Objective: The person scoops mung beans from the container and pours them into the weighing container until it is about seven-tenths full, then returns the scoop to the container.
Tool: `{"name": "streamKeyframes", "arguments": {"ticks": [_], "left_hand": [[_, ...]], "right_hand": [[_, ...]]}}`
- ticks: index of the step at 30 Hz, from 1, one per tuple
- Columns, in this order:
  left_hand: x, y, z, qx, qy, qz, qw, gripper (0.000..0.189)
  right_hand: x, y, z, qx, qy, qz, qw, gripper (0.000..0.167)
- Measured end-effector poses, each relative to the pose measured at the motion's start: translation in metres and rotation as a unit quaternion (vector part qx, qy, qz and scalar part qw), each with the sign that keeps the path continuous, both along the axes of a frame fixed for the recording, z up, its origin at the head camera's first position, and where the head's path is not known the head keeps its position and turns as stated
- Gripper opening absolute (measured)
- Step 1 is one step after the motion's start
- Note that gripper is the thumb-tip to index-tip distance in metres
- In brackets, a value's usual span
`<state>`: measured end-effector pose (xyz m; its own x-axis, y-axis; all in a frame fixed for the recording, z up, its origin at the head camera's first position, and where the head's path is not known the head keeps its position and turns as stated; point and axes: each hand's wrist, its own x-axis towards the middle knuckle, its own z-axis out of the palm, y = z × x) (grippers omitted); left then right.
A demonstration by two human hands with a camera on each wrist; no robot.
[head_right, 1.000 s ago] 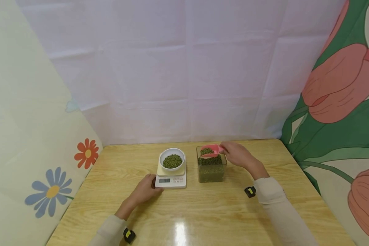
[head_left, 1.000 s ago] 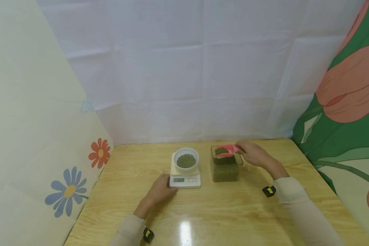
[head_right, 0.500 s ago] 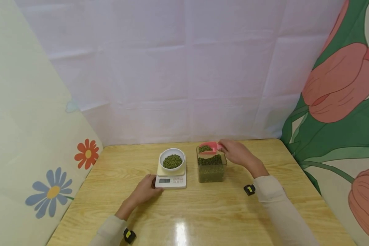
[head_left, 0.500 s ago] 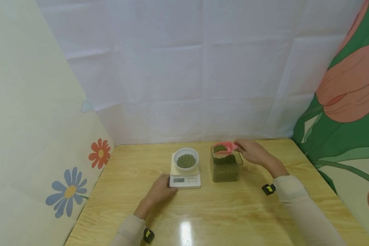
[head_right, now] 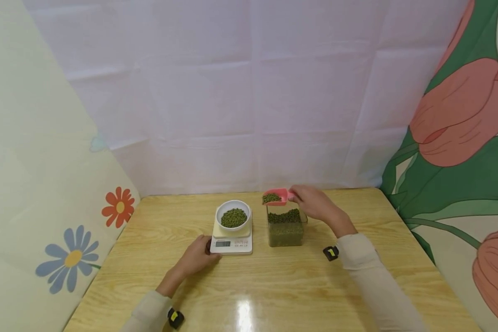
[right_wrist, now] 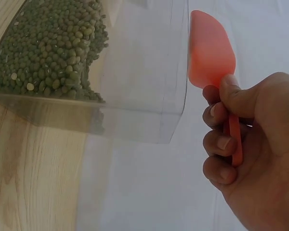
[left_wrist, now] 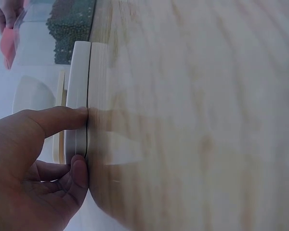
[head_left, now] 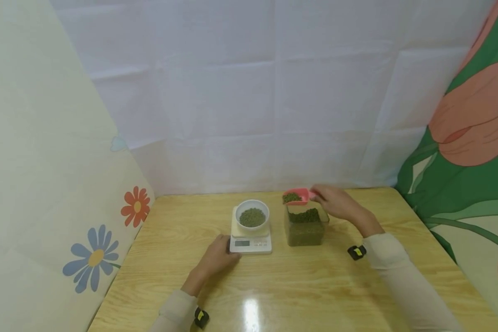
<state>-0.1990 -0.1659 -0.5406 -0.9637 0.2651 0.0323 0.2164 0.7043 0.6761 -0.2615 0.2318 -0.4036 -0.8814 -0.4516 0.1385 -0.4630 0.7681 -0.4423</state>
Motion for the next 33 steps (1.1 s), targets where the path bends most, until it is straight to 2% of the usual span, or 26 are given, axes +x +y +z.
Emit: {"name": "streamKeyframes", "arguments": {"ticks": [16,33], "left_hand": [[-0.001,-0.001,-0.003,-0.004,0.01,-0.004,0.9999,0.053],[0.0,-0.002,-0.003,0.003,0.002,-0.002,1.0,0.054]], "right_hand": [[-0.005,-0.014,0.0,-0.006,0.014,0.013,0.9998,0.021],[-0.006,-0.026,-0.001,-0.013,0.001,0.017,0.9998,0.024]]}}
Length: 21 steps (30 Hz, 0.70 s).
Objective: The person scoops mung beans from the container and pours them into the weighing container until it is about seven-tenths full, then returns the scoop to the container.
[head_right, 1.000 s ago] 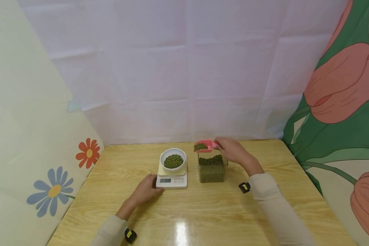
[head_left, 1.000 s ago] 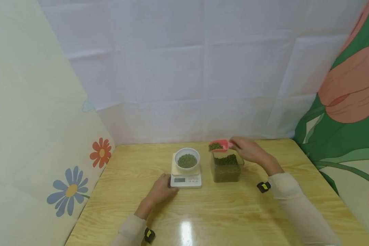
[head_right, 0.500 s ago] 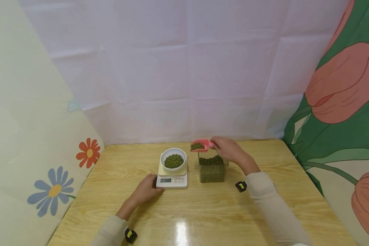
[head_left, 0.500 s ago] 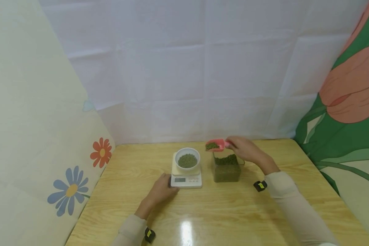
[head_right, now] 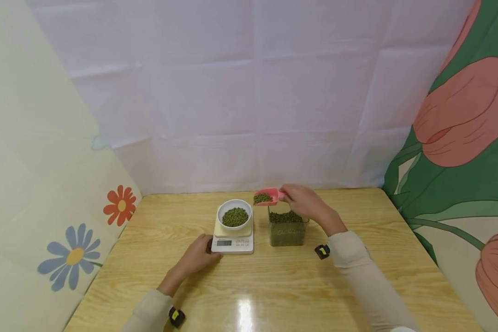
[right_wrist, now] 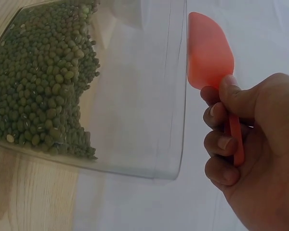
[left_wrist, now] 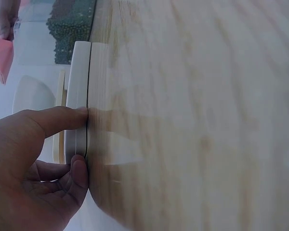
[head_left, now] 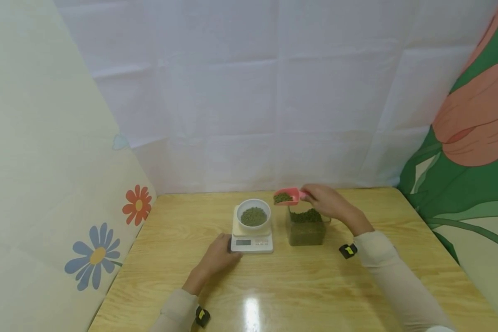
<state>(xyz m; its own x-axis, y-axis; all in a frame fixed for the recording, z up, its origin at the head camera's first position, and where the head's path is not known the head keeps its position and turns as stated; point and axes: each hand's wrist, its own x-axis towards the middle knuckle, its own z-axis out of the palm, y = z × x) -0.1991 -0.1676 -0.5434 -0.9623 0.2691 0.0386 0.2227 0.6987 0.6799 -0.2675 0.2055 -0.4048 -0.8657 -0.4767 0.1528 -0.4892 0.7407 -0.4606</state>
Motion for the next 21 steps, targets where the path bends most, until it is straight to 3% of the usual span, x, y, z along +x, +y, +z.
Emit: {"name": "streamKeyframes", "arguments": {"ticks": [21], "left_hand": [[-0.001,0.0,0.002,-0.004,-0.006,-0.005,1.0,0.055]], "right_hand": [[-0.004,-0.018,-0.002,0.01,0.009,0.017,0.9998,0.023]]}}
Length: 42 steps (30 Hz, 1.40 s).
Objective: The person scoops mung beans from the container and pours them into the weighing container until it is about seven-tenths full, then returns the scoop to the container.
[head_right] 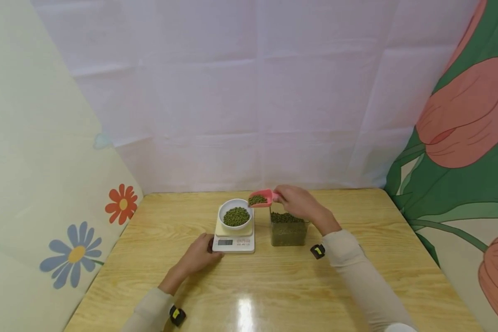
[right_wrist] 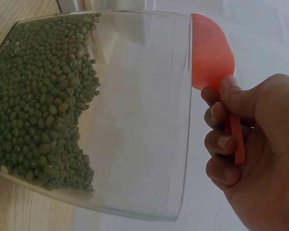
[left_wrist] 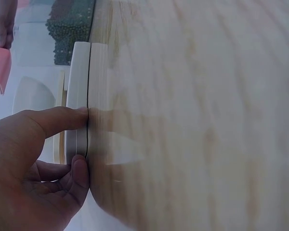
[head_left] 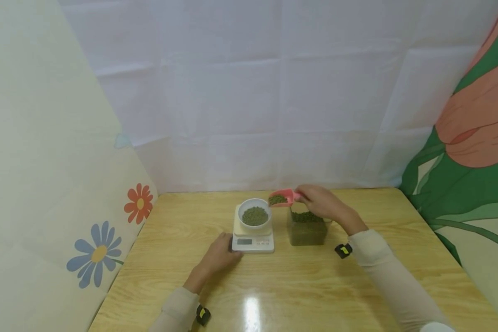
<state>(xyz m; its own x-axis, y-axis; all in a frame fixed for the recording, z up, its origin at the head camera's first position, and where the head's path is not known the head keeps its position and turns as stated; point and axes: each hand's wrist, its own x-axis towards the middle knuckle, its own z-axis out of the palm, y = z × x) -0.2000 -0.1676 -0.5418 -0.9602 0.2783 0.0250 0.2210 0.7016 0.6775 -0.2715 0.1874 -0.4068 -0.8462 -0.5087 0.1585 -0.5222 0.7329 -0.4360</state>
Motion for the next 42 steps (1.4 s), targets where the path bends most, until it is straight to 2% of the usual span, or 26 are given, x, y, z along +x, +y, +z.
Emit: {"name": "streamKeyframes", "arguments": {"ticks": [14,24,33,42], "left_hand": [[-0.001,0.0,0.001,-0.011,-0.003,-0.008,0.9999,0.055],[-0.004,-0.001,0.002,-0.024,0.003,-0.015,0.9996,0.05],[-0.004,0.001,0.004,-0.017,-0.002,-0.017,0.9997,0.05],[-0.003,0.0,0.004,-0.01,-0.003,-0.016,0.9998,0.049]], "right_hand": [[-0.004,-0.013,-0.004,0.011,0.017,0.012,0.9997,0.024],[-0.002,-0.024,-0.005,0.009,0.004,0.016,0.9998,0.028],[-0.003,-0.028,-0.009,0.018,0.02,0.029,0.9992,0.026],[-0.002,-0.03,-0.009,0.034,0.015,0.024,0.999,0.028]]}}
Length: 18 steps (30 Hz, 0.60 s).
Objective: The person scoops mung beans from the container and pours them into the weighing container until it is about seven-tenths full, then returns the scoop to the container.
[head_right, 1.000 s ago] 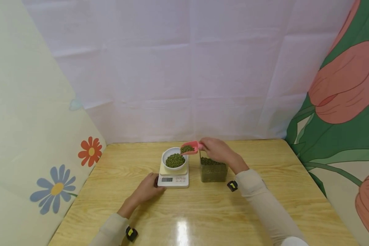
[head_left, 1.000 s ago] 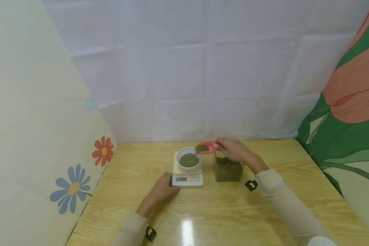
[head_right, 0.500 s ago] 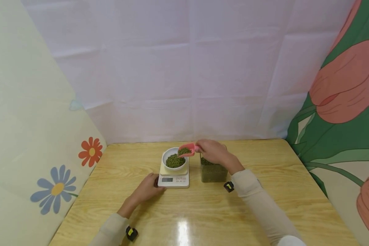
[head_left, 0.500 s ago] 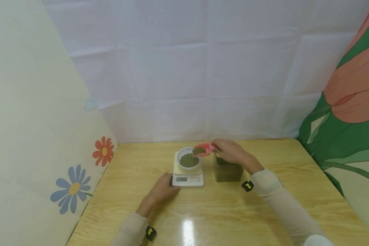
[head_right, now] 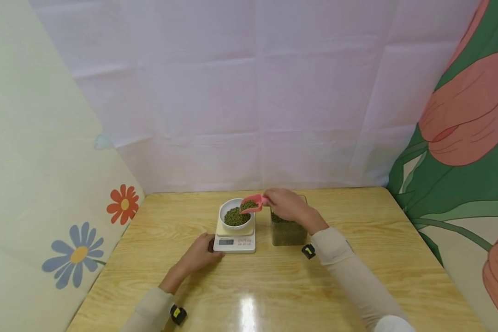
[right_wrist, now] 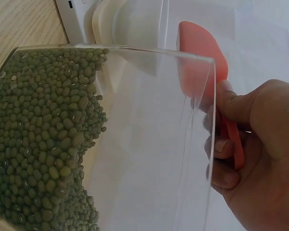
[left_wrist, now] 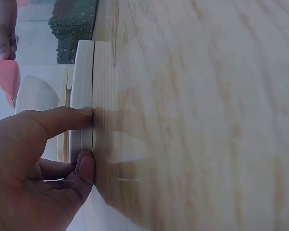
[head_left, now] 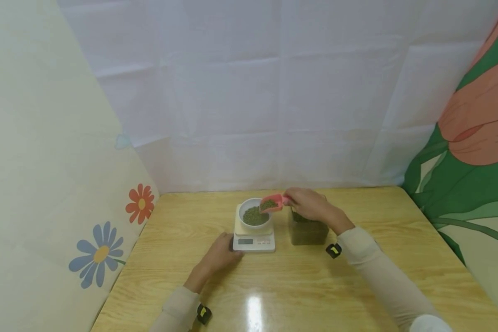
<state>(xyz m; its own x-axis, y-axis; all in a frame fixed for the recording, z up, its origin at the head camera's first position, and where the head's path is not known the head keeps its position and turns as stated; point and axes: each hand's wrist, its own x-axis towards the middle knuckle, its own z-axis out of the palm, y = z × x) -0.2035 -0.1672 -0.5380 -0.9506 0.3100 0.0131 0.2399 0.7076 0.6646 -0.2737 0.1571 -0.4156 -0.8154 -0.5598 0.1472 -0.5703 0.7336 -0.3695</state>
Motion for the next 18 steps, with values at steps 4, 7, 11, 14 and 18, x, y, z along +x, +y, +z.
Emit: {"name": "streamKeyframes", "arguments": {"ticks": [4,7,11,14,18], "left_hand": [[-0.0017,-0.001,-0.0024,0.0,0.003,-0.004,1.0,0.049],[-0.0021,-0.0013,-0.0043,0.003,0.001,-0.005,1.0,0.049],[-0.0008,-0.0015,-0.0038,0.007,-0.004,-0.004,1.0,0.052],[-0.0001,-0.0018,-0.0034,0.007,-0.006,-0.002,1.0,0.054],[-0.0006,-0.0023,-0.0047,0.007,-0.003,-0.004,1.0,0.053]], "right_hand": [[-0.001,-0.0004,-0.0004,0.009,0.001,0.002,1.0,0.03],[-0.0016,-0.0006,-0.0006,0.01,-0.002,0.002,0.9999,0.03],[-0.0027,-0.0012,-0.0008,0.013,-0.004,0.001,0.9999,0.03],[-0.0027,-0.0021,-0.0001,0.013,-0.002,0.0,0.9999,0.028],[-0.0006,-0.003,0.0027,0.017,0.009,0.003,0.9998,0.027]]}}
